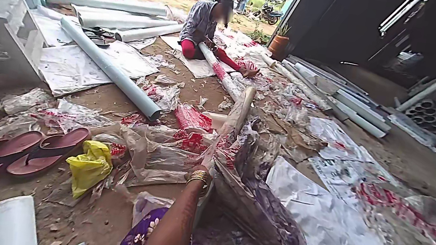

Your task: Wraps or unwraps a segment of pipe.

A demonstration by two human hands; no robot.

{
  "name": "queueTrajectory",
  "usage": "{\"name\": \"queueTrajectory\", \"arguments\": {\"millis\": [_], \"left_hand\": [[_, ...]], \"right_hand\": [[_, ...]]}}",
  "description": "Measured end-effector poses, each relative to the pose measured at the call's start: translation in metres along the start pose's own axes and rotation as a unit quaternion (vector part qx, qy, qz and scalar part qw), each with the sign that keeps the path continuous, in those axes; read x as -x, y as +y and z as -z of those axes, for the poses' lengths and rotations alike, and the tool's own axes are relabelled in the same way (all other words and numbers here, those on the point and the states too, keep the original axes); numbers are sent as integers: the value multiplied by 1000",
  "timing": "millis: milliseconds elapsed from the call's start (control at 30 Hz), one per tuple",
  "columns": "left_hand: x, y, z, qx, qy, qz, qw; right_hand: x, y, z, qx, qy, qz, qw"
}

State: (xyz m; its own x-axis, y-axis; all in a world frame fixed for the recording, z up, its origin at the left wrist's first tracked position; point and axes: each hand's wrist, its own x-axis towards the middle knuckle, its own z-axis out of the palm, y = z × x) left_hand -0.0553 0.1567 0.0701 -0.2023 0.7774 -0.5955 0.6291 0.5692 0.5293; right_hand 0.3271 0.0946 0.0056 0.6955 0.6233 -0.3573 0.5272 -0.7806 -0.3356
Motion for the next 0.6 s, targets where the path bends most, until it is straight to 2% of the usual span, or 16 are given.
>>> {"name": "queueTrajectory", "arguments": {"millis": [133,200,267,333,433,533,600], "left_hand": [[-15,6,-2,-29,-11,37,999],[-20,2,-6,-48,-23,39,998],[-22,1,-10,-60,-29,34,997],[-24,4,-15,-57,-35,19,998],[-21,8,-20,-52,-39,5,998],[22,22,-15,-22,-46,-2,999],[0,14,-23,-14,-52,-19,998]], "right_hand": [[-50,14,6,68,-16,64,995],[-55,14,21,118,-31,102,987],[-38,-2,40,125,-15,118,985],[-3,-37,57,102,36,152,982],[57,-106,53,46,75,298,950],[116,-180,18,62,21,441,895],[141,-219,-17,132,-39,466,874]]}}
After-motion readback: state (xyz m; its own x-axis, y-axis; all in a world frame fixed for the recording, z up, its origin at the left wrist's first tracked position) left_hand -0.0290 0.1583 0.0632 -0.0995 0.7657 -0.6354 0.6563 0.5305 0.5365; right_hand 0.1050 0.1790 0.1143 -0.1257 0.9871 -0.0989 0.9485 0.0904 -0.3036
